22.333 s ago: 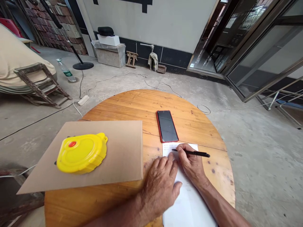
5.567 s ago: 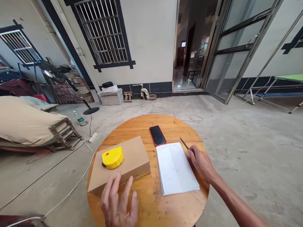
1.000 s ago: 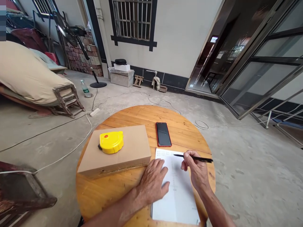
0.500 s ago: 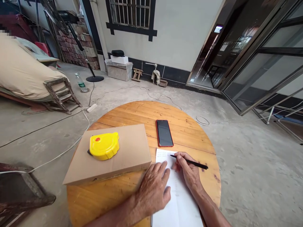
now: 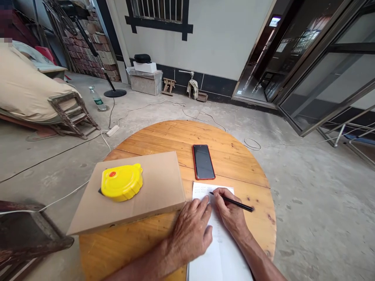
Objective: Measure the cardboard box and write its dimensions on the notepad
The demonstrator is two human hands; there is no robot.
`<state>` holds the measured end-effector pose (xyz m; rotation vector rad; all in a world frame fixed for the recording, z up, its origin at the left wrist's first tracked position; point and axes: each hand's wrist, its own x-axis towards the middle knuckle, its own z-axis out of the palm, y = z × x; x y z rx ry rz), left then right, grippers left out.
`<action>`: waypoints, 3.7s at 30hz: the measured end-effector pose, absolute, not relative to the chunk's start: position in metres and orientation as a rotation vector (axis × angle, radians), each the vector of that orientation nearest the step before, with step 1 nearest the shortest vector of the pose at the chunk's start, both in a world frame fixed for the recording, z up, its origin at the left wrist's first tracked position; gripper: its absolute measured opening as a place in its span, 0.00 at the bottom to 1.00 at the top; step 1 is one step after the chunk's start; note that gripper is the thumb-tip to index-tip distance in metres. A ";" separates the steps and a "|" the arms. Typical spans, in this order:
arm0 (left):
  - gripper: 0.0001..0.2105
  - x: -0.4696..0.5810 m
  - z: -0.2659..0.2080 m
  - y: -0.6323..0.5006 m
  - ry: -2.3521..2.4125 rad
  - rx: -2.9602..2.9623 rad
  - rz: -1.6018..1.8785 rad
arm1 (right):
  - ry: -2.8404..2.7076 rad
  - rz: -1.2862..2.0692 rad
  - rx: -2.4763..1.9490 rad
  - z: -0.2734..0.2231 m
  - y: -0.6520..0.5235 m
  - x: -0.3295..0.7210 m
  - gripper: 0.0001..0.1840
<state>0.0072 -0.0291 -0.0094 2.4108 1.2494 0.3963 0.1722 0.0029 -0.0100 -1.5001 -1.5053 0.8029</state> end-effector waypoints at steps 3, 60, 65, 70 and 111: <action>0.24 0.008 -0.006 -0.029 1.255 2.421 0.394 | -1.538 0.779 -1.494 -0.010 0.004 0.171 0.14; 0.24 0.006 0.003 -0.029 1.265 2.373 0.433 | -1.680 0.718 -1.506 -0.008 0.005 0.168 0.13; 0.24 0.007 0.003 -0.029 1.267 2.380 0.431 | -1.684 0.721 -1.509 -0.008 0.005 0.169 0.13; 0.24 0.007 0.004 -0.028 1.270 2.374 0.442 | -1.649 0.715 -1.521 -0.008 0.005 0.170 0.13; 0.21 0.008 0.004 -0.028 1.291 2.393 0.422 | -1.627 0.685 -1.513 -0.009 0.005 0.168 0.13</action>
